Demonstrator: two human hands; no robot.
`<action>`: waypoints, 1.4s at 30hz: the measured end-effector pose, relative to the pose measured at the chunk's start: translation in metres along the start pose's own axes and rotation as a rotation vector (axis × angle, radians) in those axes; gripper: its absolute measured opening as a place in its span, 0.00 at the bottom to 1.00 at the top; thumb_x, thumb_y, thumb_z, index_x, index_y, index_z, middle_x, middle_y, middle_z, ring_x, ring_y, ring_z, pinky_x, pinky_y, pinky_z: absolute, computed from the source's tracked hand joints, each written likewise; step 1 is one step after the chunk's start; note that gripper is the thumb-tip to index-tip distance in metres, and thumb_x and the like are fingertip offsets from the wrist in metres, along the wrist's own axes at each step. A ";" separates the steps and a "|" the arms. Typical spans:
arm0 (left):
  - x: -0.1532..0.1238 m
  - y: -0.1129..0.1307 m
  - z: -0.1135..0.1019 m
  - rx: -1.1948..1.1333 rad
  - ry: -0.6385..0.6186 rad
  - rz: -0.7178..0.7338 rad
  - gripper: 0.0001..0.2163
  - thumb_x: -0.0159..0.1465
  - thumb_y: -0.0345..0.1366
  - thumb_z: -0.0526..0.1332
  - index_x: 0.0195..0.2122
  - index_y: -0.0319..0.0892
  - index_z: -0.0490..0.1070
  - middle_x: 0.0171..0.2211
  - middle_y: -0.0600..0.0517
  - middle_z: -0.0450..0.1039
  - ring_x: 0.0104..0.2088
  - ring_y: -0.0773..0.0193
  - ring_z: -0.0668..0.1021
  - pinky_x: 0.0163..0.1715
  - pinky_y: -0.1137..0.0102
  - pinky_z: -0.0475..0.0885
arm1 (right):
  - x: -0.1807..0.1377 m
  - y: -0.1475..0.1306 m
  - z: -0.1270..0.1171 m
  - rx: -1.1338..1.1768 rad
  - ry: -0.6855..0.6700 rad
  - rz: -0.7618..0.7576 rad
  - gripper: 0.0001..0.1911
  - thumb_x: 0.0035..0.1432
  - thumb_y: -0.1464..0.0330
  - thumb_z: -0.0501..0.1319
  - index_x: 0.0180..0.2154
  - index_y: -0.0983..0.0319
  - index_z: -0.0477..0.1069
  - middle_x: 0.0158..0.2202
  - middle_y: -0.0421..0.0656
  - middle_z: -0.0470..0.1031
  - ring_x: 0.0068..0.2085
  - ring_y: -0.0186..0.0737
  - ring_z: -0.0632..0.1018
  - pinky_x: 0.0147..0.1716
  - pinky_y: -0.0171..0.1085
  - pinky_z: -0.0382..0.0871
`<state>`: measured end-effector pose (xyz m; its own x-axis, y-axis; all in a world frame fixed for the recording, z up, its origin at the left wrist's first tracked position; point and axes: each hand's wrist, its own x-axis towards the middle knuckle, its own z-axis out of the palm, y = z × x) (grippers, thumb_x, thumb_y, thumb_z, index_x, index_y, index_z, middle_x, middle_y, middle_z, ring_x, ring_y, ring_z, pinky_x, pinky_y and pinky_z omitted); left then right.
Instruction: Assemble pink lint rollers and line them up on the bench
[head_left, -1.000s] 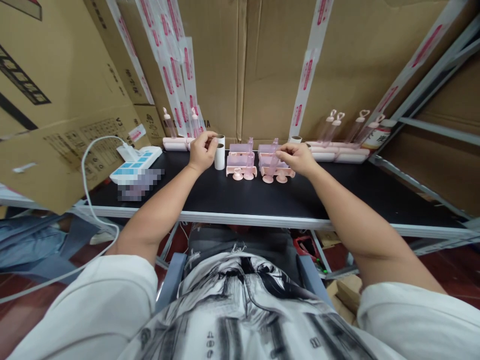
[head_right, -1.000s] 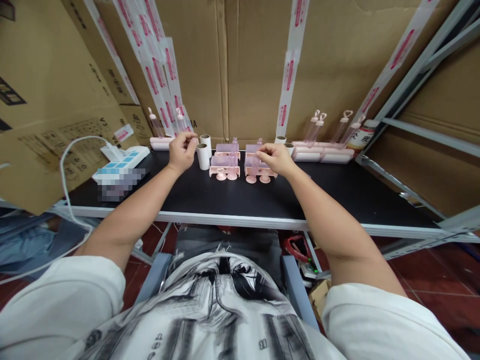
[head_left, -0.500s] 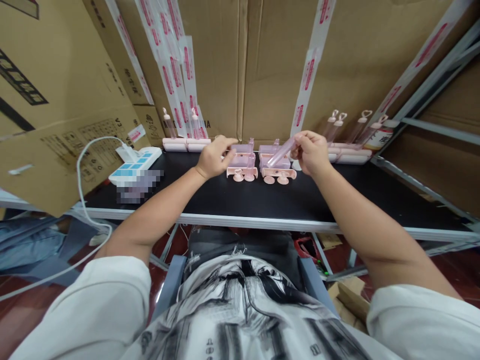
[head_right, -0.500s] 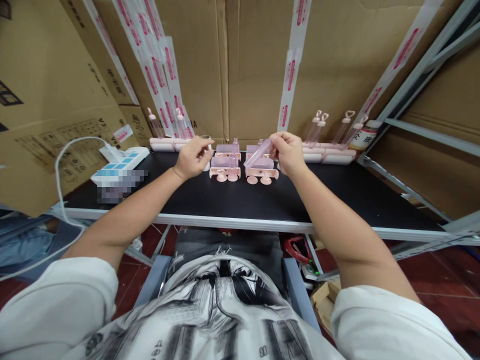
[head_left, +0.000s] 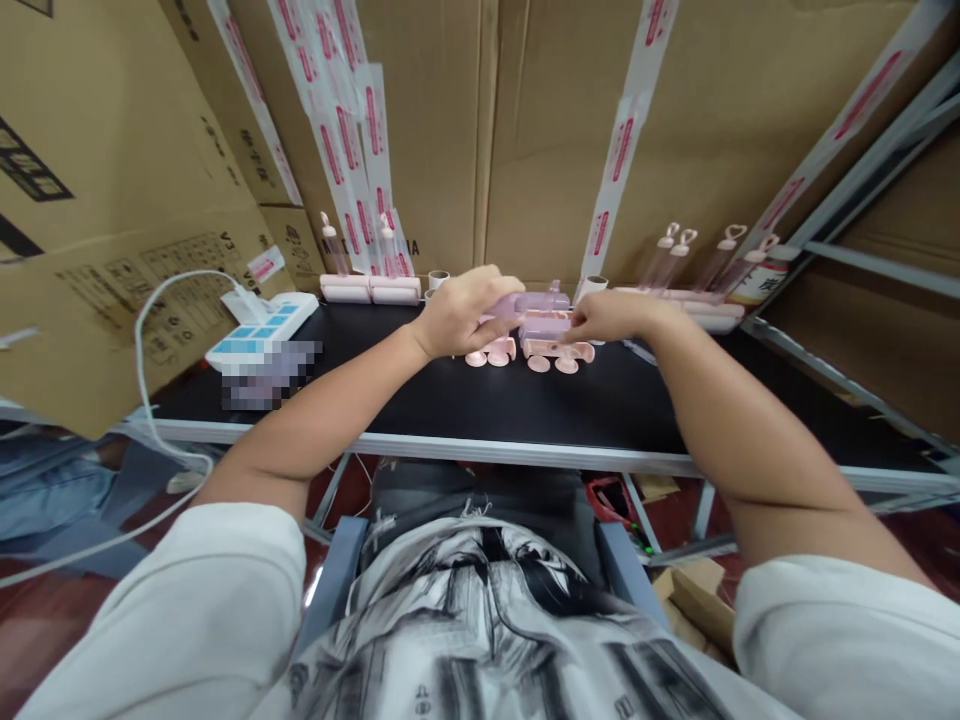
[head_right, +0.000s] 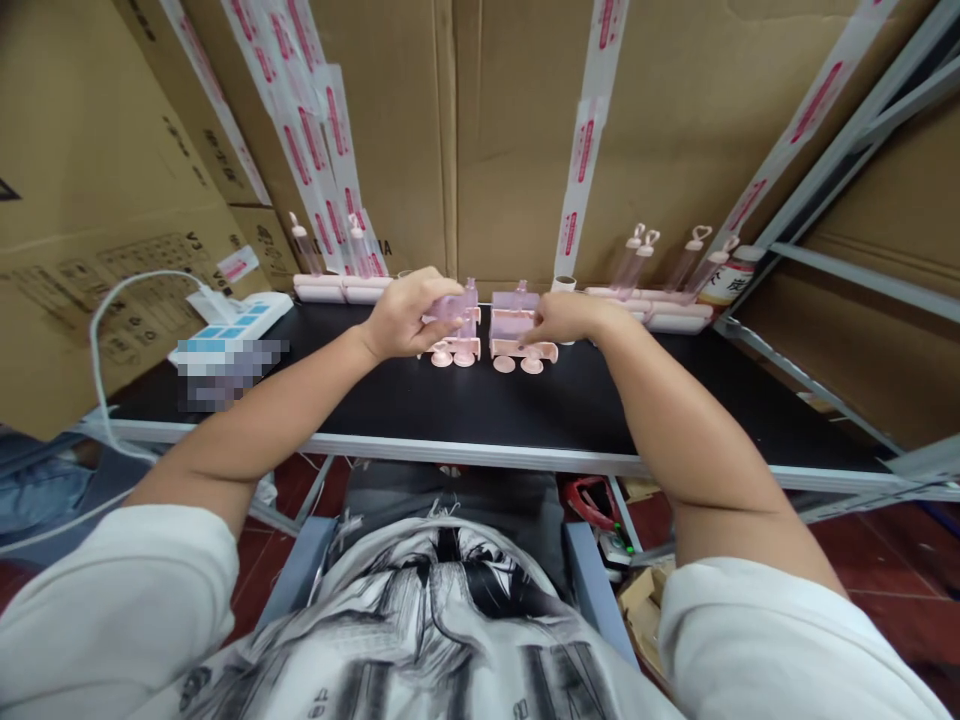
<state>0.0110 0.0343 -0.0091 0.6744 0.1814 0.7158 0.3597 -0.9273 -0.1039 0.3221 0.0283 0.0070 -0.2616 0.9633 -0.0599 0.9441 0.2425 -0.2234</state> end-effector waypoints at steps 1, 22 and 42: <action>-0.006 -0.005 0.004 -0.003 -0.008 0.002 0.29 0.77 0.62 0.50 0.59 0.46 0.76 0.45 0.44 0.84 0.48 0.51 0.87 0.51 0.56 0.82 | 0.002 0.006 0.005 -0.041 -0.051 0.023 0.27 0.51 0.47 0.77 0.16 0.57 0.74 0.19 0.43 0.75 0.22 0.40 0.72 0.25 0.42 0.60; -0.024 0.019 0.017 -0.074 -0.241 -0.193 0.22 0.76 0.53 0.60 0.61 0.44 0.79 0.56 0.44 0.86 0.55 0.50 0.86 0.53 0.61 0.79 | -0.032 -0.036 0.051 0.741 0.489 -0.413 0.30 0.53 0.39 0.76 0.28 0.59 0.78 0.22 0.39 0.71 0.24 0.34 0.66 0.24 0.37 0.58; -0.015 0.030 0.011 0.133 -0.555 -0.216 0.18 0.77 0.51 0.57 0.53 0.44 0.78 0.43 0.47 0.86 0.43 0.52 0.86 0.35 0.65 0.66 | -0.027 -0.036 0.057 0.265 0.247 -0.669 0.21 0.75 0.55 0.61 0.32 0.61 0.76 0.26 0.41 0.79 0.26 0.35 0.76 0.32 0.35 0.63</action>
<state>0.0187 0.0069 -0.0304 0.7998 0.5373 0.2676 0.5789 -0.8083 -0.1072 0.2842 -0.0130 -0.0384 -0.6789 0.6263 0.3832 0.5124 0.7779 -0.3637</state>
